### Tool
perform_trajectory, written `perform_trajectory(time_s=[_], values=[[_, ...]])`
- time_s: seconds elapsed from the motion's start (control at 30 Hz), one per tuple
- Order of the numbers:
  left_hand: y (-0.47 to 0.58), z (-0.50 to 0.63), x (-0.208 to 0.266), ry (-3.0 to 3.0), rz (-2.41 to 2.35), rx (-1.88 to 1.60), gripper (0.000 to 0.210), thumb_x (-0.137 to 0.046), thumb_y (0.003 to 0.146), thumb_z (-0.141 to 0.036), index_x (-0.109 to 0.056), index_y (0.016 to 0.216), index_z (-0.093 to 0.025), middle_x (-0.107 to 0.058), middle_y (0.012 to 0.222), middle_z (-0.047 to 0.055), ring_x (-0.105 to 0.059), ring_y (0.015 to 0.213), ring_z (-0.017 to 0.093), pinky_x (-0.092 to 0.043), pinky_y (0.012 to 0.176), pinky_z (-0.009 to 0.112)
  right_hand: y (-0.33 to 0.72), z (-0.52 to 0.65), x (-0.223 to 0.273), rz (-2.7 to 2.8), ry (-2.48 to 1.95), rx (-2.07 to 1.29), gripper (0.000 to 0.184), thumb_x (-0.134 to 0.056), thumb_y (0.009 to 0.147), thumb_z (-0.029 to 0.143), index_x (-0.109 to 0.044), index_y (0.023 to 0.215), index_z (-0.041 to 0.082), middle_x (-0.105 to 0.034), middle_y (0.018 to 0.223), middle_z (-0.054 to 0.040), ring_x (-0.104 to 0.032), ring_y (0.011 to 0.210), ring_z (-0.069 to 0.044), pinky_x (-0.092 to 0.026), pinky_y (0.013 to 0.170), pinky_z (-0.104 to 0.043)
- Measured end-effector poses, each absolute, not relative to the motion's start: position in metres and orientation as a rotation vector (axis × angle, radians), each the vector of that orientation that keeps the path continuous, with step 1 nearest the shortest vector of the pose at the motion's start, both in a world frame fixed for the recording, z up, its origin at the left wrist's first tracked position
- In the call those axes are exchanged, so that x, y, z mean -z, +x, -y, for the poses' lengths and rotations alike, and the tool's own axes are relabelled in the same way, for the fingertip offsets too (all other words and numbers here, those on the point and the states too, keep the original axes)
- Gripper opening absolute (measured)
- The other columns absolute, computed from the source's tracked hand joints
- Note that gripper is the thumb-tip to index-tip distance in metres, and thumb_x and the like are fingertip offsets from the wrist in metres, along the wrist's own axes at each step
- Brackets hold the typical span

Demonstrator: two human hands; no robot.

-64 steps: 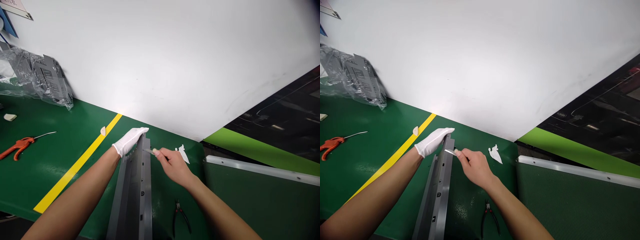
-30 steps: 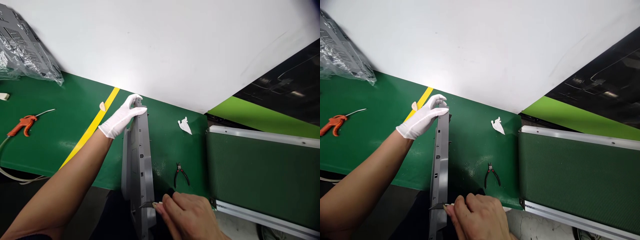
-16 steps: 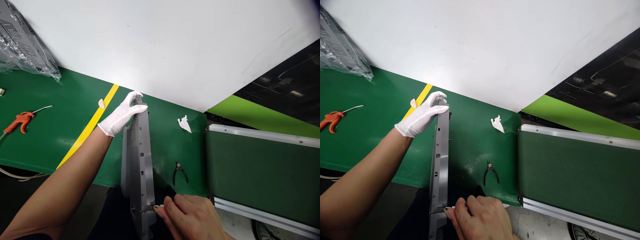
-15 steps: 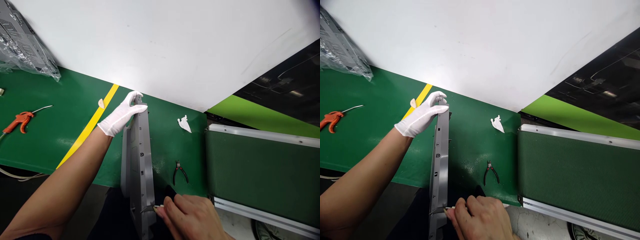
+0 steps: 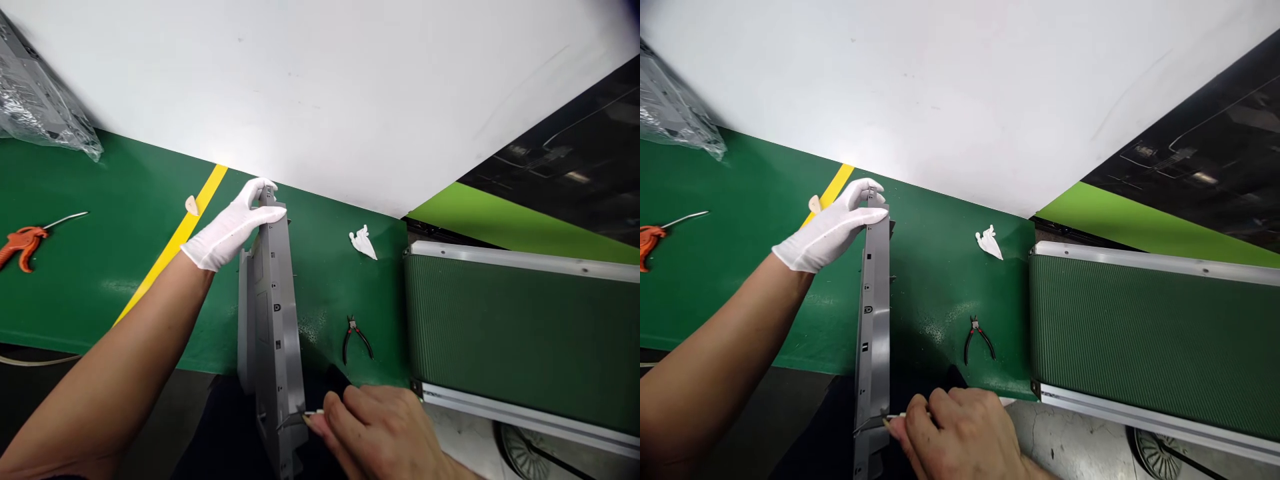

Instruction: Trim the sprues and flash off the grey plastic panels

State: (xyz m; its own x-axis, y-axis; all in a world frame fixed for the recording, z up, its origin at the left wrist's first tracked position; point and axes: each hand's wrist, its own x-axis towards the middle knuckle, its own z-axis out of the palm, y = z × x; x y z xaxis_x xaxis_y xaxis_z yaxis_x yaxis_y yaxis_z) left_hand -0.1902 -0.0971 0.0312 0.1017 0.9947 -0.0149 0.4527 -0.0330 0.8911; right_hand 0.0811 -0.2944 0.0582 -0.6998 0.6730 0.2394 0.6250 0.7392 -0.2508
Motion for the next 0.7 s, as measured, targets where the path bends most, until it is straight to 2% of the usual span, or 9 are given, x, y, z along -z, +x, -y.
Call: perform_trajectory(time_s=[0.17,0.33,0.47,0.53,0.6,0.67,0.7], values=[[-0.19,0.095,-0.029,1.616,-1.454,-0.869,0.042,-0.056,0.088,-0.048,-0.053,0.126,-0.031,-0.06,0.126,0.004,-0.055,0.119,0.031,-0.047,0.103,0.062,0.083,0.295,-0.058,2.614,-1.003,-0.219,0.02,-0.056,0.103,0.028,-0.061,0.085,0.02,-0.055,0.058,0.0046,-0.047,0.045,-0.013,-0.027,0.046,-0.033],[-0.189,0.094,-0.029,1.582,-1.449,-0.904,0.044,-0.059,0.088,-0.049,-0.054,0.127,-0.03,-0.061,0.126,0.006,-0.053,0.122,0.031,-0.046,0.106,0.056,0.084,0.295,-0.059,2.634,-0.995,-0.317,0.031,-0.056,0.103,0.03,-0.055,0.074,0.021,-0.052,0.057,0.0044,-0.044,0.046,-0.011,-0.026,0.047,-0.032],[-0.188,0.096,-0.033,1.57,-1.46,-0.9,0.044,-0.057,0.089,-0.051,-0.053,0.128,-0.03,-0.061,0.126,0.006,-0.053,0.12,0.03,-0.046,0.106,0.057,0.087,0.297,-0.055,2.299,-1.132,-0.848,0.036,-0.045,0.107,0.027,-0.049,0.072,0.022,-0.047,0.06,0.0053,-0.043,0.051,-0.008,-0.03,0.05,-0.026],[-0.187,0.096,-0.035,1.574,-1.456,-0.886,0.044,-0.055,0.09,-0.053,-0.052,0.128,-0.031,-0.061,0.126,0.005,-0.052,0.121,0.031,-0.046,0.106,0.057,0.086,0.301,-0.051,2.023,-1.267,-1.162,0.037,-0.042,0.109,0.035,-0.051,0.076,0.022,-0.046,0.063,0.0051,-0.044,0.055,-0.008,-0.034,0.053,-0.023],[-0.186,0.096,-0.036,1.58,-1.457,-0.876,0.045,-0.054,0.09,-0.054,-0.051,0.129,-0.031,-0.06,0.126,0.005,-0.052,0.121,0.031,-0.046,0.105,0.058,0.082,0.307,-0.046,1.797,-1.364,-1.425,0.036,-0.055,0.102,0.052,-0.055,0.082,0.023,-0.047,0.065,0.0056,-0.044,0.058,-0.009,-0.035,0.052,-0.022],[-0.184,0.096,-0.036,1.575,-1.469,-0.866,0.047,-0.054,0.09,-0.055,-0.051,0.131,-0.032,-0.06,0.126,0.005,-0.052,0.12,0.032,-0.047,0.104,0.059,0.074,0.311,-0.041,1.637,-1.398,-1.653,0.046,-0.077,0.083,0.064,-0.056,0.086,0.024,-0.048,0.067,0.0071,-0.042,0.058,-0.009,-0.033,0.049,-0.021],[-0.184,0.095,-0.035,1.571,-1.475,-0.861,0.048,-0.055,0.09,-0.055,-0.051,0.131,-0.033,-0.061,0.126,0.005,-0.053,0.12,0.032,-0.047,0.103,0.06,0.069,0.312,-0.038,1.559,-1.407,-1.746,0.053,-0.085,0.073,0.065,-0.055,0.086,0.024,-0.048,0.067,0.008,-0.039,0.057,-0.009,-0.032,0.048,-0.021]])
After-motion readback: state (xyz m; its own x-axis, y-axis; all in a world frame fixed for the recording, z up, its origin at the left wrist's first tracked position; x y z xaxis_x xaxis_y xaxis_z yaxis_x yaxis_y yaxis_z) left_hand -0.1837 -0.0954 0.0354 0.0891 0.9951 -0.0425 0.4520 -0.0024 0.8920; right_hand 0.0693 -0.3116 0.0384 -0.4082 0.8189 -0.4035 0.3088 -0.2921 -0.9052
